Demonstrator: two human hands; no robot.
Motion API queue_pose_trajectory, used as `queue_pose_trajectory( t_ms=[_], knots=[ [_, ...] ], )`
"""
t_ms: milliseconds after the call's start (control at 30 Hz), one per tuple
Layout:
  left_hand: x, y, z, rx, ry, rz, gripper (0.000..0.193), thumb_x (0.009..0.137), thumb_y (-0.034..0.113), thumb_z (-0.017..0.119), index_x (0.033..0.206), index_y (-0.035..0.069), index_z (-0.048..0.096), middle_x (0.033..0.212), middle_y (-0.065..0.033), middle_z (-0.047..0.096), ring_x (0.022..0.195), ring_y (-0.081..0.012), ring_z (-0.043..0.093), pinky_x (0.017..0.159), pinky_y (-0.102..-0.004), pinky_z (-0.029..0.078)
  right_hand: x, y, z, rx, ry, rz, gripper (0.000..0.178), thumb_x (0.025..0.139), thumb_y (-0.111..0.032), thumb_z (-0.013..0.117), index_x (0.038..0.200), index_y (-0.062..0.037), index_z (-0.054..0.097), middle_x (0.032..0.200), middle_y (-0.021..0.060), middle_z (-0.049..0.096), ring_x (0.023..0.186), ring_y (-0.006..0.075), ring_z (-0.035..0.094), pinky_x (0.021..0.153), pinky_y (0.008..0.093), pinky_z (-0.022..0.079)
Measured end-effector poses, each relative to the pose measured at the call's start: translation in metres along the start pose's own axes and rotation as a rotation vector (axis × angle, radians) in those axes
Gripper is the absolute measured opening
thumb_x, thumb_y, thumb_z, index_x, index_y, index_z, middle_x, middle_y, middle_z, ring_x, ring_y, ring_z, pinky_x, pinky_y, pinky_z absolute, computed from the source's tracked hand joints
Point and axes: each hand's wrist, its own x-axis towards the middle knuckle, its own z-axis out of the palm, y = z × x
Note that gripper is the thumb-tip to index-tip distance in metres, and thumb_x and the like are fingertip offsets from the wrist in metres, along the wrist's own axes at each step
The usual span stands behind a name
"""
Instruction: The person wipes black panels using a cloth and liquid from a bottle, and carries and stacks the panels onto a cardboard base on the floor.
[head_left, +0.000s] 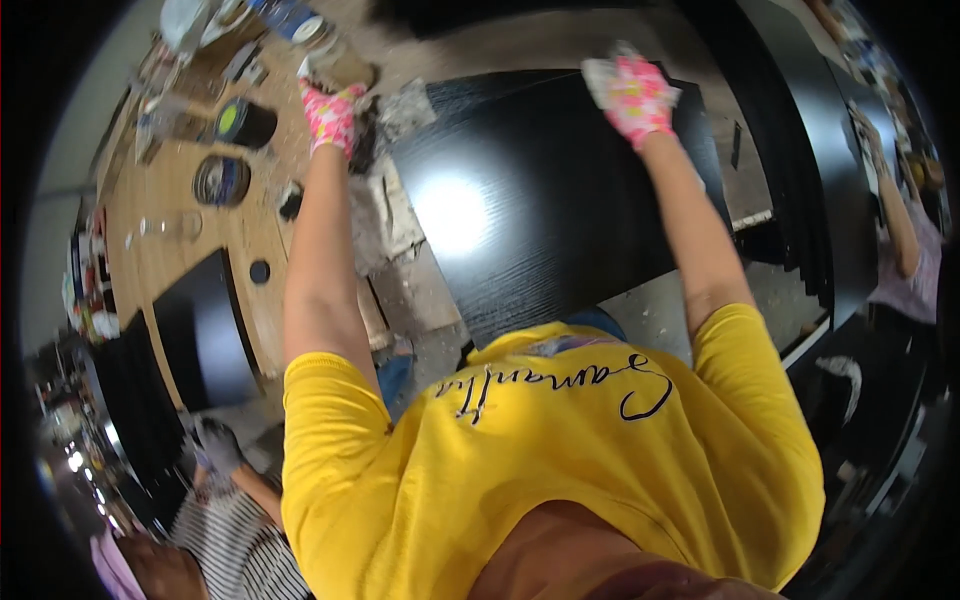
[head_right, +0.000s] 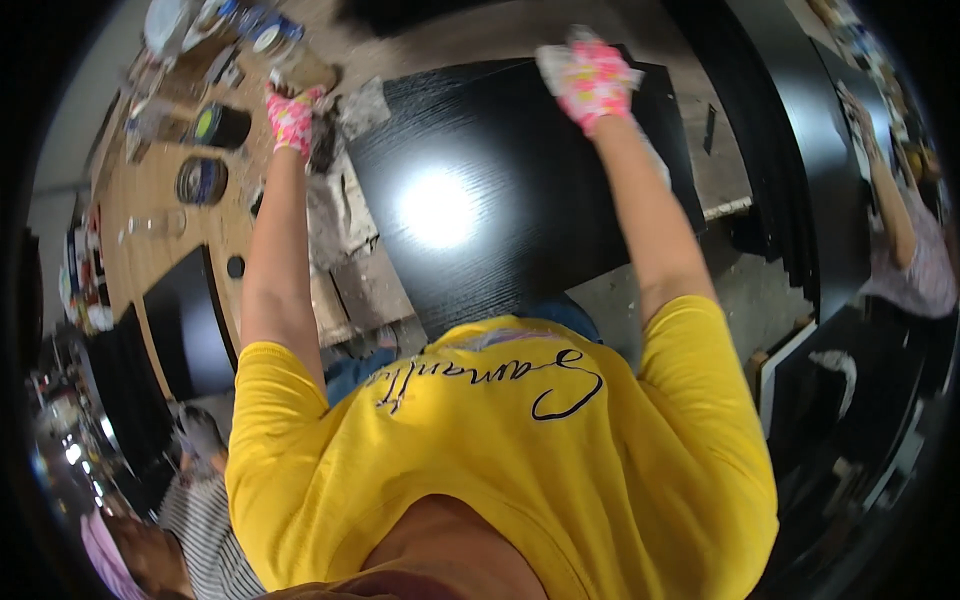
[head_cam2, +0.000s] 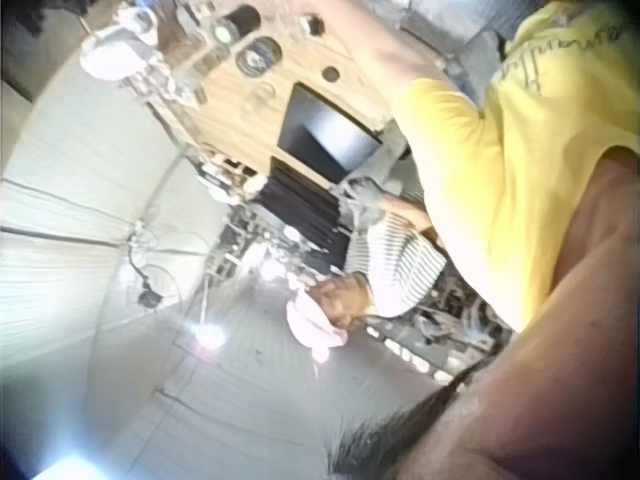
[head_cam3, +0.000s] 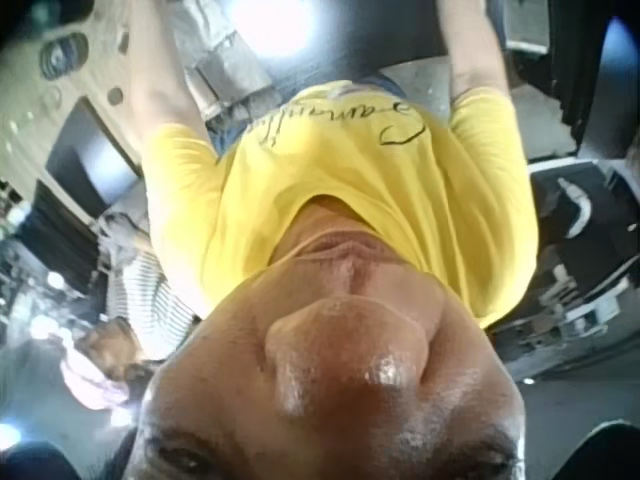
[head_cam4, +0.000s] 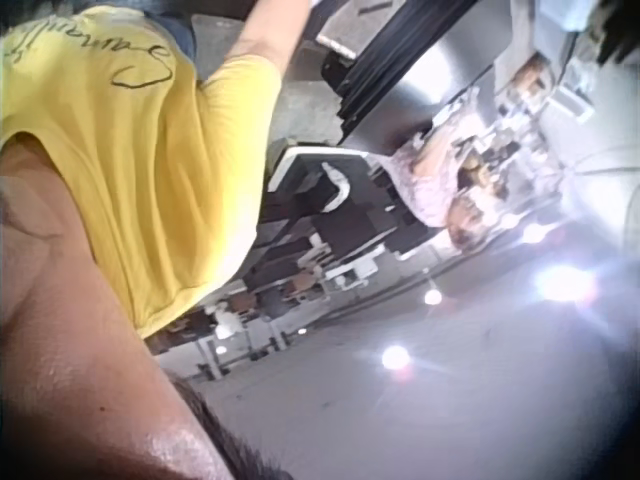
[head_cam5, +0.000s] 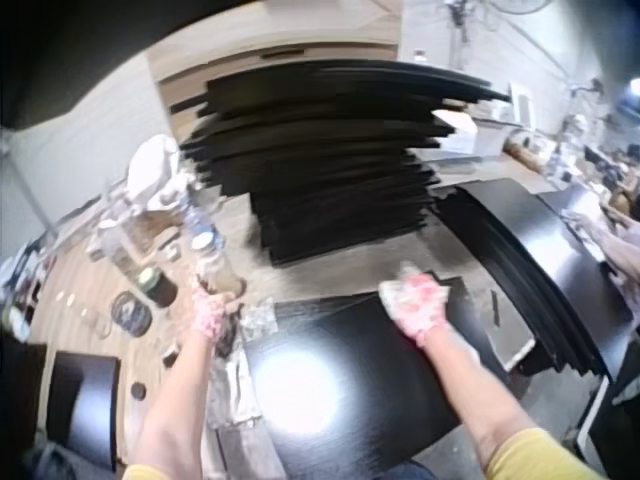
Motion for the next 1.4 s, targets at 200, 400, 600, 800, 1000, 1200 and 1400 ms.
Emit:
queue_pose_trajectory(
  t_ms=[200, 400, 600, 800, 1000, 1200, 1400],
  knots=[
    [-0.167, 0.105, -0.001, -0.095, 0.005, -0.045, 0.04, 0.081, 0.013, 0.067, 0.115, -0.003, 0.054, 0.113, -0.0144, 0.058, 0.104, -0.0198, 0.055, 0.092, -0.0309, 0.043, -0.084, -0.163, -0.041, 0.311, -0.355, -0.727, 0.052, 0.088, -0.038, 0.047, 0.129, -0.0081, 0.044, 0.124, 0.0153, 0.05, 0.117, 0.0318, 0.046, 0.1, 0.0411, 0.034],
    [-0.348, 0.135, -0.069, 0.203, -0.067, -0.5, 0.023, 0.084, 0.022, 0.066, 0.086, -0.001, 0.067, 0.064, -0.0008, 0.059, 0.062, -0.005, 0.052, 0.057, -0.0218, 0.043, -0.008, -0.01, -0.031, 0.162, -0.42, -0.083, 0.037, 0.088, -0.029, 0.045, 0.115, -0.0054, 0.056, 0.117, 0.0146, 0.056, 0.107, 0.0283, 0.053, 0.092, 0.0379, 0.042],
    [-0.391, 0.132, -0.059, -0.064, -0.396, -0.65, 0.057, 0.084, 0.04, 0.063, 0.113, -0.008, 0.052, 0.085, -0.0092, 0.061, 0.067, -0.0087, 0.055, 0.066, -0.0218, 0.045, -0.007, -0.054, -0.015, 0.16, -0.365, -0.119, 0.048, 0.086, -0.039, 0.041, 0.119, -0.0061, 0.053, 0.12, 0.0161, 0.054, 0.106, 0.0322, 0.053, 0.093, 0.04, 0.041],
    [-0.384, 0.124, -0.039, -0.559, -0.272, -1.12, 0.024, 0.087, 0.019, 0.062, 0.097, 0.0, 0.053, 0.079, -0.0074, 0.059, 0.059, -0.0189, 0.063, 0.048, -0.0248, 0.047, -0.125, -0.15, -0.06, 0.481, -0.295, -0.841, 0.045, 0.086, -0.033, 0.05, 0.126, -0.0125, 0.048, 0.13, 0.0129, 0.047, 0.121, 0.0295, 0.041, 0.101, 0.041, 0.032],
    [-0.391, 0.132, -0.034, -0.465, -0.175, -1.043, 0.036, 0.087, 0.024, 0.062, 0.103, -0.006, 0.052, 0.083, -0.0137, 0.062, 0.047, -0.0162, 0.059, 0.04, -0.0233, 0.044, -0.13, 0.055, -0.103, 0.073, -0.245, -0.204, 0.037, 0.085, -0.022, 0.053, 0.119, -0.008, 0.055, 0.119, 0.0204, 0.053, 0.111, 0.0369, 0.05, 0.093, 0.04, 0.04],
    [-0.354, 0.197, -0.034, -0.409, -0.266, -0.936, 0.036, 0.091, 0.033, 0.053, 0.089, -0.002, 0.056, 0.063, -0.0101, 0.06, 0.04, -0.0163, 0.053, 0.033, -0.023, 0.036, -0.152, 0.028, -0.15, 0.22, -0.223, 0.043, 0.032, 0.085, -0.02, 0.051, 0.11, -0.0008, 0.057, 0.107, 0.0185, 0.058, 0.095, 0.0331, 0.057, 0.084, 0.0402, 0.045],
    [-0.347, 0.206, -0.042, -0.336, -0.29, -0.842, 0.042, 0.088, 0.043, 0.054, 0.092, 0.001, 0.057, 0.065, -0.0072, 0.059, 0.038, -0.0133, 0.047, 0.033, -0.0237, 0.033, -0.131, -0.053, -0.177, 0.955, -0.299, -0.232, 0.038, 0.074, -0.029, 0.067, 0.103, -0.0062, 0.061, 0.111, 0.0119, 0.061, 0.099, 0.0257, 0.06, 0.083, 0.0354, 0.048]
  ],
)
